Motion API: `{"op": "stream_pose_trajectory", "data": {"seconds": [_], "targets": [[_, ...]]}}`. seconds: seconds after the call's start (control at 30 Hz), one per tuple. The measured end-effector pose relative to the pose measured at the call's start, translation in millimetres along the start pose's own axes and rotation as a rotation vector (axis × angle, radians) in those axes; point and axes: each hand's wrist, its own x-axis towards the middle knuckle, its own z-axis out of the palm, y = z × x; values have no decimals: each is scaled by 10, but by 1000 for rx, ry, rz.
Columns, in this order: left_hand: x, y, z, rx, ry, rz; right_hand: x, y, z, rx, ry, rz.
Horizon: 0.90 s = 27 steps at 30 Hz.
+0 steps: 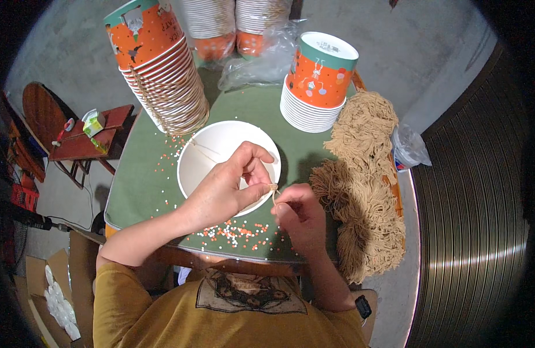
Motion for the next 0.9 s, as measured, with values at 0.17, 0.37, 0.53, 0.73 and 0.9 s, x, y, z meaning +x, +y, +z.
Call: {"op": "stream_pose_trajectory", "data": {"seconds": [0.17,0.37,0.53,0.73,0.9], "targets": [[-7,2,3,21,0,-1,64,3,7,-455,49,-261],[-21,28,-8,67,-12,15,74,10,19,-381,151,-210],[-16,44,-1,75,-6,42,93,-31,-24,-320,122,-222],[-10,39,-5,81,-6,42,146,-78,-39,-641,37,-454],[-10,42,-2,64,-24,28,170,-88,-45,-655,113,-387]]}}
